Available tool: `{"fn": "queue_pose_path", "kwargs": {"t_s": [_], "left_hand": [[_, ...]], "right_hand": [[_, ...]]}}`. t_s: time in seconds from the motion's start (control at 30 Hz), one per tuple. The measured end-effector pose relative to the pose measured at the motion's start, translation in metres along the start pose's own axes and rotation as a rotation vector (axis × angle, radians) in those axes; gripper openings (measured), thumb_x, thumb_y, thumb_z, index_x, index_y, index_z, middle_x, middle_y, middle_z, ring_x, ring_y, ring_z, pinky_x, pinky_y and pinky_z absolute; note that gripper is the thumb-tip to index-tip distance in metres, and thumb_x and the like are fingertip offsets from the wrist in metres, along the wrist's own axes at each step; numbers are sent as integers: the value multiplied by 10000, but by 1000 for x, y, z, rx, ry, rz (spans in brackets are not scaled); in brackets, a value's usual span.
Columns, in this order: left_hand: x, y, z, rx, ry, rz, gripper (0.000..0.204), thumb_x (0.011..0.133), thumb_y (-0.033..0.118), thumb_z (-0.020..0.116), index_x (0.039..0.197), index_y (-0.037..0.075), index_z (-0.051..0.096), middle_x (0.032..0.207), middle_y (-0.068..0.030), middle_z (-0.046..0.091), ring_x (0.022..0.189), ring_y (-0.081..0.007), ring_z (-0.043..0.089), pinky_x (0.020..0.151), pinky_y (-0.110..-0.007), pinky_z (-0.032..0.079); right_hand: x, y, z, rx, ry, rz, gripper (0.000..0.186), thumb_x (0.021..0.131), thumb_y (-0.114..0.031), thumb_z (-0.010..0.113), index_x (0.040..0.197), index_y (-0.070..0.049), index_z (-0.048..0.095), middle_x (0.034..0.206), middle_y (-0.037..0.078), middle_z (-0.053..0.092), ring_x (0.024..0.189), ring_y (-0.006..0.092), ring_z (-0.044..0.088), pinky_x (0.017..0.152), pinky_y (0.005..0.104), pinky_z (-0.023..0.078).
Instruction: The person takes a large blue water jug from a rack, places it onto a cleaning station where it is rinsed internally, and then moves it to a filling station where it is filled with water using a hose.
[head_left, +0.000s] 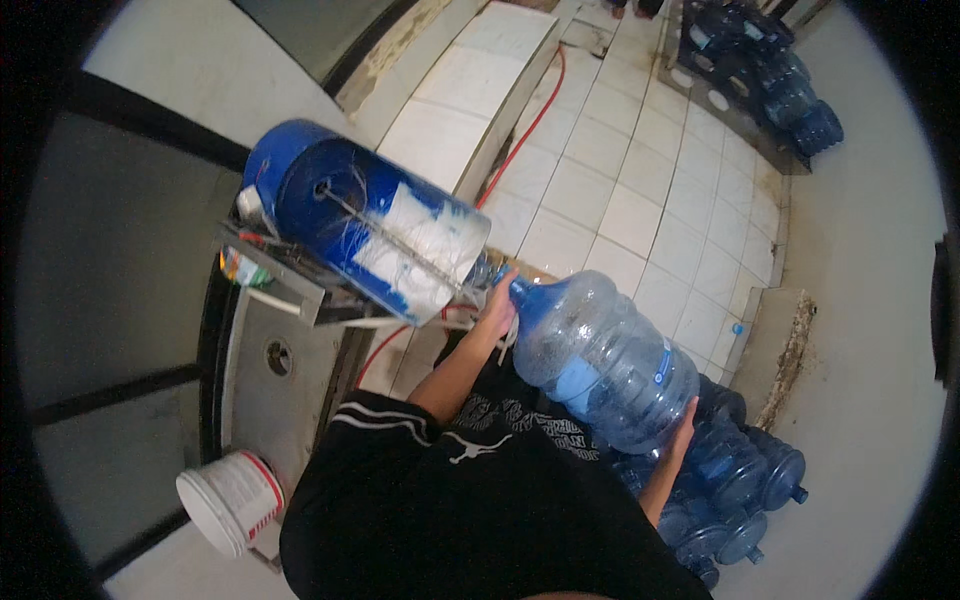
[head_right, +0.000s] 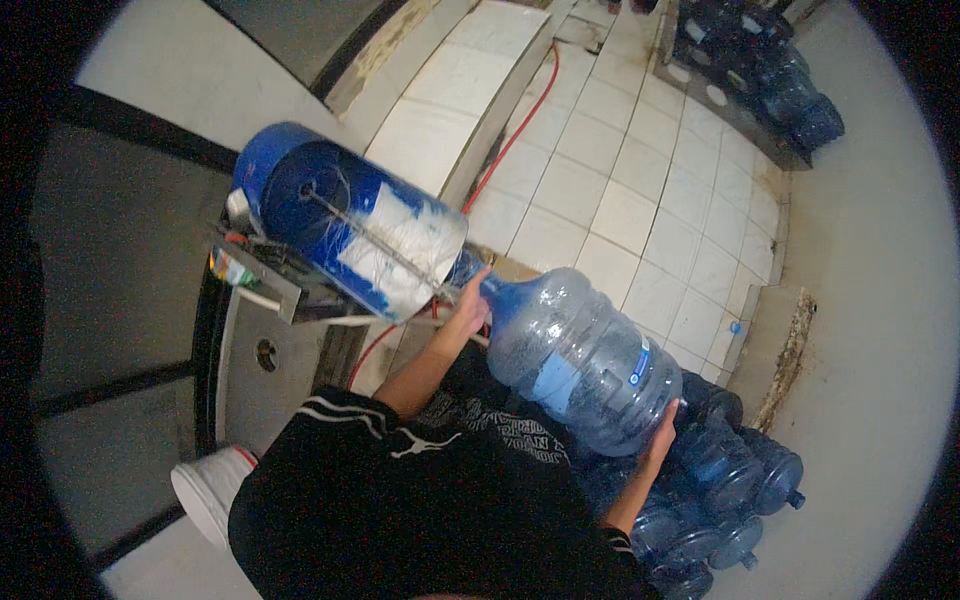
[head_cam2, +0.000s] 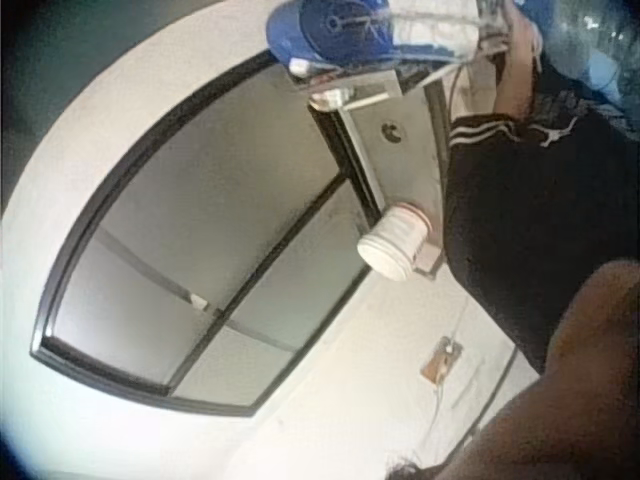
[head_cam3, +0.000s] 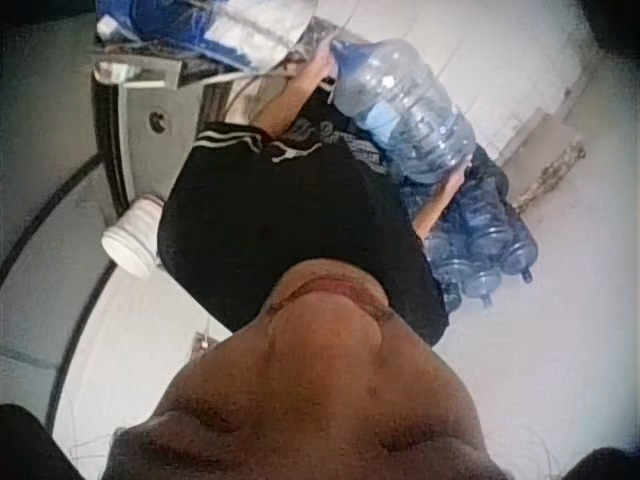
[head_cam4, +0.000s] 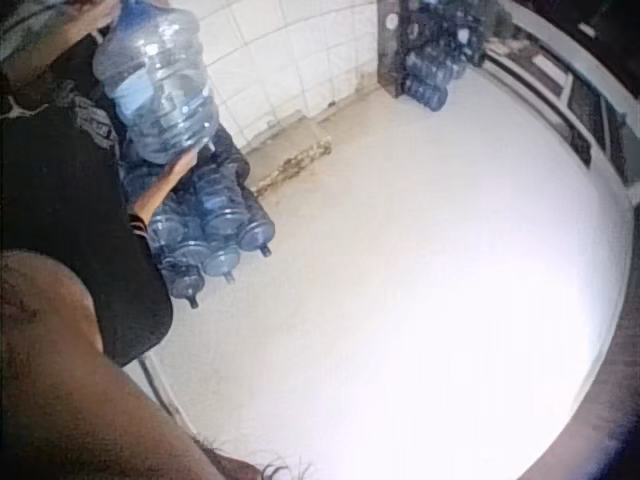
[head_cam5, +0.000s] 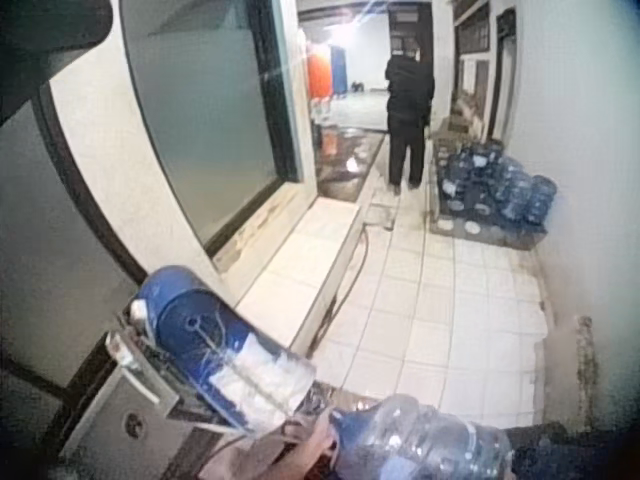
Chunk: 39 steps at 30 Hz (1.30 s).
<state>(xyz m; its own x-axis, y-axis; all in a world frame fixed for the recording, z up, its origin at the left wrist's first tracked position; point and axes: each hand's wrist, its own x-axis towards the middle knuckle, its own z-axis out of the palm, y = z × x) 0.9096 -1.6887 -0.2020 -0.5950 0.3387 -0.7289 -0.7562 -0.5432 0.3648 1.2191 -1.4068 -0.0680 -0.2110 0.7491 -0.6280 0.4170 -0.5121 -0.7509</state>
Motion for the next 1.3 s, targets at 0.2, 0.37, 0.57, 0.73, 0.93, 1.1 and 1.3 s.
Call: {"fn": "queue_pose_path", "kwargs": {"t_s": [0.2,0.37,0.57,0.73,0.93,1.1,1.3], "left_hand": [[29,-44,-42,-31,3,-101,287,817,226,683,1031,117,526,888,-45,598,765,-186,616,643,-361,511],[44,-55,-69,-8,100,-138,410,816,204,672,1159,148,454,942,-48,590,783,-217,615,651,-380,504],[39,-16,-128,26,93,-151,375,856,338,597,1116,71,557,1081,-83,617,953,-228,588,833,-364,466],[42,70,-131,57,204,38,410,824,310,657,1135,64,555,1059,-77,614,939,-232,597,788,-377,482],[59,165,-136,-9,289,209,432,803,272,689,1134,33,548,1043,-100,612,936,-222,597,766,-375,482],[36,197,-98,516,749,353,775,736,372,718,1298,-58,401,1270,-238,470,1183,-355,466,1004,-396,368],[-73,256,-63,841,259,1060,571,757,191,708,1217,-45,466,1240,-227,485,1213,-345,429,1038,-390,325]], "right_hand": [[1,15,-14,-213,154,3,841,828,-640,523,1134,142,558,1122,179,600,989,241,571,876,341,432],[6,26,-17,-361,173,13,825,817,-648,532,1045,142,603,1007,173,634,889,229,584,813,341,451],[17,82,19,-563,227,-82,899,813,-686,486,1021,183,581,993,295,616,975,339,583,867,390,423],[-25,76,92,-481,105,-66,922,815,-678,491,1113,194,520,1123,319,564,1075,371,546,927,395,400],[-28,82,181,-586,-8,-189,966,806,-698,462,1168,198,473,1175,367,515,1169,438,481,998,414,355],[-65,22,238,-691,-86,-259,976,784,-718,460,1165,181,486,1146,388,517,1130,455,509,964,444,392],[-86,30,299,-760,-294,-302,1028,762,-758,437,1181,179,482,1175,383,504,1156,438,499,975,439,387]]}}
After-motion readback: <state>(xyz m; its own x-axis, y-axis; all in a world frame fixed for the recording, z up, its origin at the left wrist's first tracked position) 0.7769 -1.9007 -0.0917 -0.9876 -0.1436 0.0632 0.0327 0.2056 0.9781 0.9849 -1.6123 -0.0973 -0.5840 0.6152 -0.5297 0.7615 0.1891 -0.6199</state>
